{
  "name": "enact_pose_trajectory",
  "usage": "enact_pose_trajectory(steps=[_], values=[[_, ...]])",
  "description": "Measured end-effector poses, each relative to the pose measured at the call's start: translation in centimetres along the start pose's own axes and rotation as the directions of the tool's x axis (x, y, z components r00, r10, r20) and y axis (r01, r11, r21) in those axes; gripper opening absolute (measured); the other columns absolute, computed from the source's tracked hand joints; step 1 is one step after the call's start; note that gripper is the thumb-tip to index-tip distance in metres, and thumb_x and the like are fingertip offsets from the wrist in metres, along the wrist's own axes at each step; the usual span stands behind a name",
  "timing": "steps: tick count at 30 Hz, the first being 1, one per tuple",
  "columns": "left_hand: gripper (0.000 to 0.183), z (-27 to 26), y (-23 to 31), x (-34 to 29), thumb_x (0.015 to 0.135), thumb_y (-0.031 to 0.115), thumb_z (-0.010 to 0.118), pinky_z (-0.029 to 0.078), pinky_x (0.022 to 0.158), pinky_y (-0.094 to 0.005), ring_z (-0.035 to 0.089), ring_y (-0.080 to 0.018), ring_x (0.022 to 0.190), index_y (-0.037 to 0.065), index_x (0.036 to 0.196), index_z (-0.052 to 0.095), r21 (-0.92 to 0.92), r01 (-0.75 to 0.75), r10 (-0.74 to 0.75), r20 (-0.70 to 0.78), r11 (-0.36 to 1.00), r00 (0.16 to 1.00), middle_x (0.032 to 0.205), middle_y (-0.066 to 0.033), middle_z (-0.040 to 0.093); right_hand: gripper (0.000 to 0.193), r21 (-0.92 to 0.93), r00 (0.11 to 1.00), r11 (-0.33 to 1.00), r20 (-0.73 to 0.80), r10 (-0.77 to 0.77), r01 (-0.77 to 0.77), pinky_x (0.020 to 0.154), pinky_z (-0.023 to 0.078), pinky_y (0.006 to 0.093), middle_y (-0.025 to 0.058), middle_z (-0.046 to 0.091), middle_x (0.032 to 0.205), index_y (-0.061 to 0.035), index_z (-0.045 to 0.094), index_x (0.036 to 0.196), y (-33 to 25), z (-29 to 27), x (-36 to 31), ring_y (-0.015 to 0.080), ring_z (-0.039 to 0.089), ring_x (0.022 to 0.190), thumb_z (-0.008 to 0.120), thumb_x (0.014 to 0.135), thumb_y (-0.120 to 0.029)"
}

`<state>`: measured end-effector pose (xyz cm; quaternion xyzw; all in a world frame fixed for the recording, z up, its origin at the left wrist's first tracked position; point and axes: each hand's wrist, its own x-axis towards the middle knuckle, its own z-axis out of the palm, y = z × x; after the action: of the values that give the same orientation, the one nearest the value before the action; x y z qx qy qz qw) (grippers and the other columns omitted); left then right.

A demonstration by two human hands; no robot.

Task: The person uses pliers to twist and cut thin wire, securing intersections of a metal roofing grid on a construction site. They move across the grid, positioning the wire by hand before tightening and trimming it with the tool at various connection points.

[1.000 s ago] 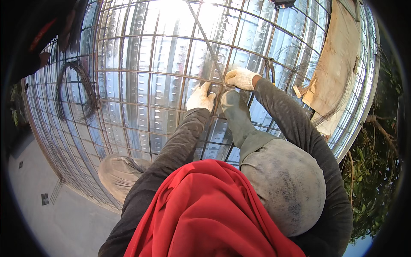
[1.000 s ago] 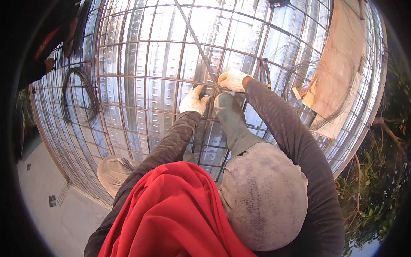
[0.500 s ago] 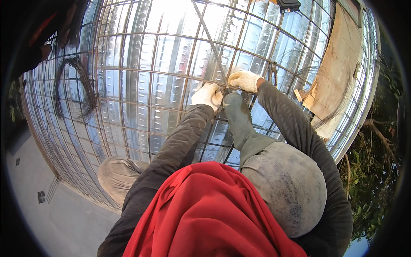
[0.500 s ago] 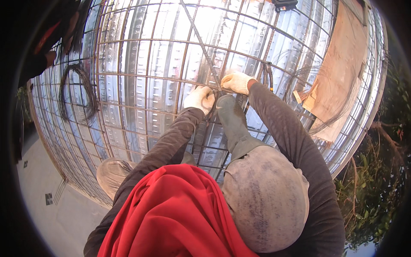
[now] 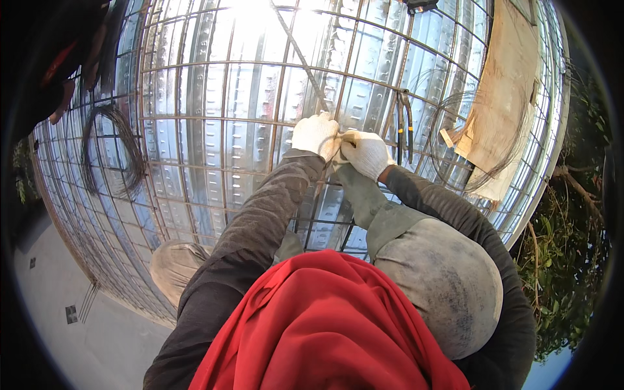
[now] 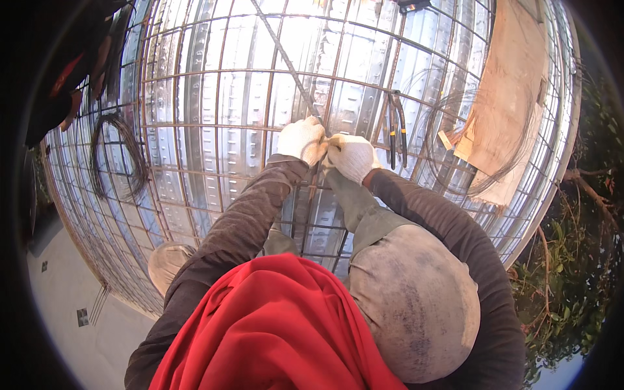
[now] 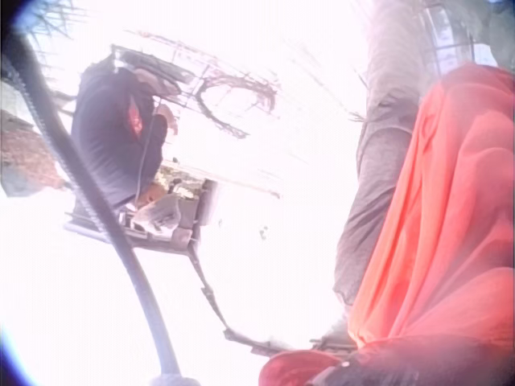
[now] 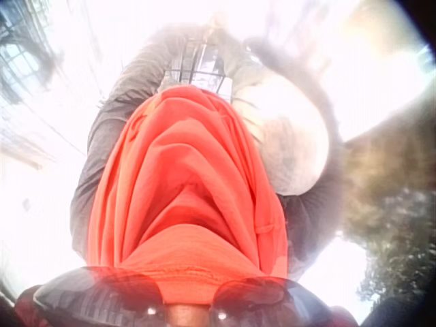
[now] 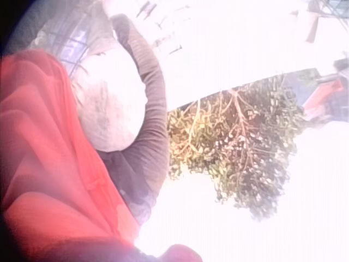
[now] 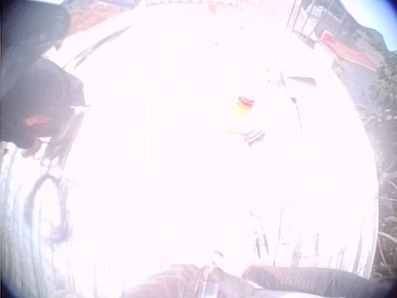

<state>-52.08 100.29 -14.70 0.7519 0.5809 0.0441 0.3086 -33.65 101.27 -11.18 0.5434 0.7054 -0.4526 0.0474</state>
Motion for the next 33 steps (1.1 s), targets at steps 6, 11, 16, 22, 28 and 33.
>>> enact_pose_trajectory(steps=[6,11,16,22,28,33], values=[[0.046,-3.6,0.4,2.6,0.083,0.032,0.083,0.053,0.098,-0.0459,0.065,-0.0321,0.116,0.01,0.122,0.07,0.164,-0.281,0.254,0.167,0.946,0.953,0.122,-0.0135,0.066,0.031,0.288,0.998,0.956,-0.016,0.063,-0.055,0.086,0.058,0.0386,0.0182,0.077,0.104,-0.0045,0.077,0.113,1.1,0.7,-0.3,0.0341,0.075,0.096,0.064,0.096,-0.027],[0.071,-6.4,-1.1,-0.6,0.085,0.025,0.086,0.048,0.107,-0.0508,0.058,-0.0408,0.126,0.01,0.147,0.057,-0.324,-0.034,-0.168,-0.575,0.946,0.801,0.14,-0.0207,0.059,0.031,0.206,0.999,0.978,-0.023,0.047,-0.041,0.091,0.056,0.0388,0.0182,0.077,0.108,-0.0064,0.077,0.115,2.7,0.2,-0.5,0.0341,0.074,0.101,0.062,0.097,-0.026],[0.047,-0.4,-1.3,-3.9,0.087,0.019,0.08,0.051,0.098,-0.0462,0.066,-0.0295,0.112,0.025,0.133,0.07,-0.018,0.028,-0.031,-0.173,0.999,0.985,0.121,-0.0031,0.072,0.035,0.309,0.998,0.95,0.034,0.045,-0.053,0.095,0.055,0.0397,0.0163,0.077,0.111,-0.0089,0.078,0.116,3.8,0.4,-0.1,0.0353,0.072,0.105,0.061,0.096,-0.031],[0.009,-0.1,-1.3,0.3,0.087,0.026,0.075,0.049,0.095,-0.0439,0.064,-0.026,0.101,0.023,0.094,0.079,0.059,-0.122,0.128,-0.114,0.991,0.985,0.099,0.0026,0.072,0.033,0.349,0.994,0.931,0.076,0.084,-0.106,0.092,0.055,0.0322,0.0149,0.078,0.109,-0.0021,0.077,0.119,2.8,-0.2,0.3,0.0234,0.073,0.099,0.064,0.098,-0.025],[0.012,-2.6,-1.3,3.9,0.089,0.024,0.072,0.049,0.099,-0.0434,0.064,-0.0233,0.109,0.024,0.097,0.08,0.233,-0.403,0.363,0.194,0.885,0.911,0.099,-0.0006,0.071,0.035,0.418,0.977,0.899,0.208,0.043,-0.128,0.089,0.056,0.0354,0.016,0.078,0.11,-0.0055,0.077,0.12,0.5,0.5,-0.1,0.0297,0.075,0.098,0.061,0.096,-0.026],[0.073,-5.0,-2.3,1.7,0.088,0.014,0.079,0.051,0.103,-0.0446,0.063,-0.0288,0.123,0.032,0.153,0.05,-0.182,0.077,-0.026,0.266,0.98,0.964,0.117,-0.0059,0.073,0.037,0.382,0.964,0.911,0.258,0.057,-0.156,0.093,0.055,0.0323,0.017,0.077,0.115,-0.0038,0.076,0.124,0.5,-0.9,-0.3,0.0266,0.074,0.103,0.062,0.096,-0.025]])
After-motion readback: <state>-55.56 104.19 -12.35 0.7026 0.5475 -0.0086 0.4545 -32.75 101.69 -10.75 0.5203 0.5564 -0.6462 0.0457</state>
